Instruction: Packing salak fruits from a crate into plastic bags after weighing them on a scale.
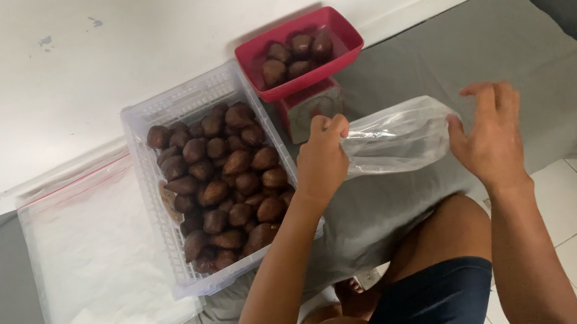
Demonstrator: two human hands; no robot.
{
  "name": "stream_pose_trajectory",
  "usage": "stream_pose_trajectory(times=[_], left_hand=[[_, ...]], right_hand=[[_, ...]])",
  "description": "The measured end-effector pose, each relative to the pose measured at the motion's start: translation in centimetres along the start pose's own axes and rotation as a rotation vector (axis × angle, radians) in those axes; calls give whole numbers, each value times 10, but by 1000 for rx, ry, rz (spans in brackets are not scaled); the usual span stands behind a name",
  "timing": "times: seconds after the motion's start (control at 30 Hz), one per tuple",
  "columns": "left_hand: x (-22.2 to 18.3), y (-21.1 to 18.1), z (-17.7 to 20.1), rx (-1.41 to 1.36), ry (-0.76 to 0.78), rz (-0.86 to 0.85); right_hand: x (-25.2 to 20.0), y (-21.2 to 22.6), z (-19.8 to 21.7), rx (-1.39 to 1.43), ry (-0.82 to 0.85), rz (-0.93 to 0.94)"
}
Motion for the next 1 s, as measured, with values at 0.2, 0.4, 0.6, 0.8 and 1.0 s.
stream_pose_trajectory(times=[0.2,0.4,0.6,0.8,1.0], left_hand=[[14,24,-54,-436,108,63],[-8,53,-89,289,292,18],[-14,58,-106,598,418,-239],[-15,38,-75,459,319,-205],[-15,38,-59,449,210,-162]], right_hand=[[-23,60,-96,356,388,314],[-57,76,-166,339,1219,96],[-94,66,-211,130,1373,154],[-106,95,-227,560,1137,341],[-129,111,-212,287,1662,-145]])
Point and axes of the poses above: each hand's wrist, its own x-axis towards the middle knuckle, its own z-axis out of the back of the hand, y = z × x, the point moved 10 cm from there along x, towards the middle knuckle, and after that the axes turned 3 degrees about -y, right-handed, at the moved point
